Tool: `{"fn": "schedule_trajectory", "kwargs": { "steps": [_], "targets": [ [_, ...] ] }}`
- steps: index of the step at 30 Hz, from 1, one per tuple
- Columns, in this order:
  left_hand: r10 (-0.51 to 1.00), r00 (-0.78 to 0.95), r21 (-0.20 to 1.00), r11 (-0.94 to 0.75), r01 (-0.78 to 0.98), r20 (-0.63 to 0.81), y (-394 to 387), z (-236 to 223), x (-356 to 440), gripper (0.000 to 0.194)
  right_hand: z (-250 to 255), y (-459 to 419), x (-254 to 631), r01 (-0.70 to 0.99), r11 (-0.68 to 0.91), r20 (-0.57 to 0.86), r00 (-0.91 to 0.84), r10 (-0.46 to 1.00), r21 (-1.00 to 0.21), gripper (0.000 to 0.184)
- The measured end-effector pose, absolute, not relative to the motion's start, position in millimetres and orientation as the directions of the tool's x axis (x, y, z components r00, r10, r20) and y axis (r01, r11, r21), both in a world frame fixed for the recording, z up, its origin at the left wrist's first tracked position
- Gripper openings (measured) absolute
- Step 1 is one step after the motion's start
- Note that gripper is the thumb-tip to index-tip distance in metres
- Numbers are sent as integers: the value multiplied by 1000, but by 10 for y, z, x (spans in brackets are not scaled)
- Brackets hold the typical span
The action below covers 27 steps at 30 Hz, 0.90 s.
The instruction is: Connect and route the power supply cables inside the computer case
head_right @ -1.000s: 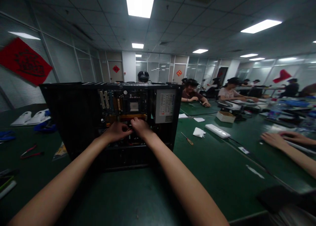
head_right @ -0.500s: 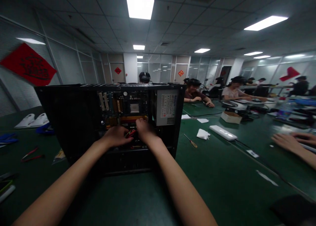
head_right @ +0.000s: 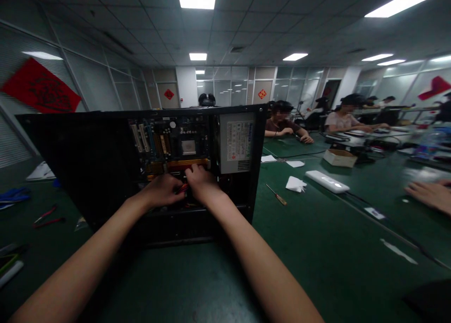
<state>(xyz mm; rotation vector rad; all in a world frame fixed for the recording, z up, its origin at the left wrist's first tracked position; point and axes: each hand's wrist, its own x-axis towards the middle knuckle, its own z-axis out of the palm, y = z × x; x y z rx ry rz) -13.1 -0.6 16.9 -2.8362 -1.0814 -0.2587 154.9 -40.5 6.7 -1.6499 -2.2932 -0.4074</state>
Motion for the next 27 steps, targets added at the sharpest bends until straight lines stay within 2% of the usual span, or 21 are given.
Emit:
{"fn": "schedule_trajectory", "kwargs": {
  "steps": [6,11,17,21,24,27],
  "targets": [
    [568,790,136,-822,552,230,-75,162,-122,22,138,-478,1556,927,369,377,-365,851,63,26],
    [591,765,118,-804,582,255,-95,183,-123,29,163,-488,1600,902,431,324,-411,852,11,21],
    [668,644,232,-739,632,374,-11,162,-151,39,61,-379,1681,924,382,258,-365,894,-15,28],
    [734,613,264,-678,686,293,8,152,-162,36,36,-368,1665,948,319,219,-310,925,-9,26],
    [768,606,232,-640,733,204,-5,161,-157,34,69,-400,1636,962,273,237,-265,935,-3,29],
    [815,535,201,-575,793,222,-15,169,-153,32,102,-429,1623,970,243,245,-236,940,2,30]
  ]
}}
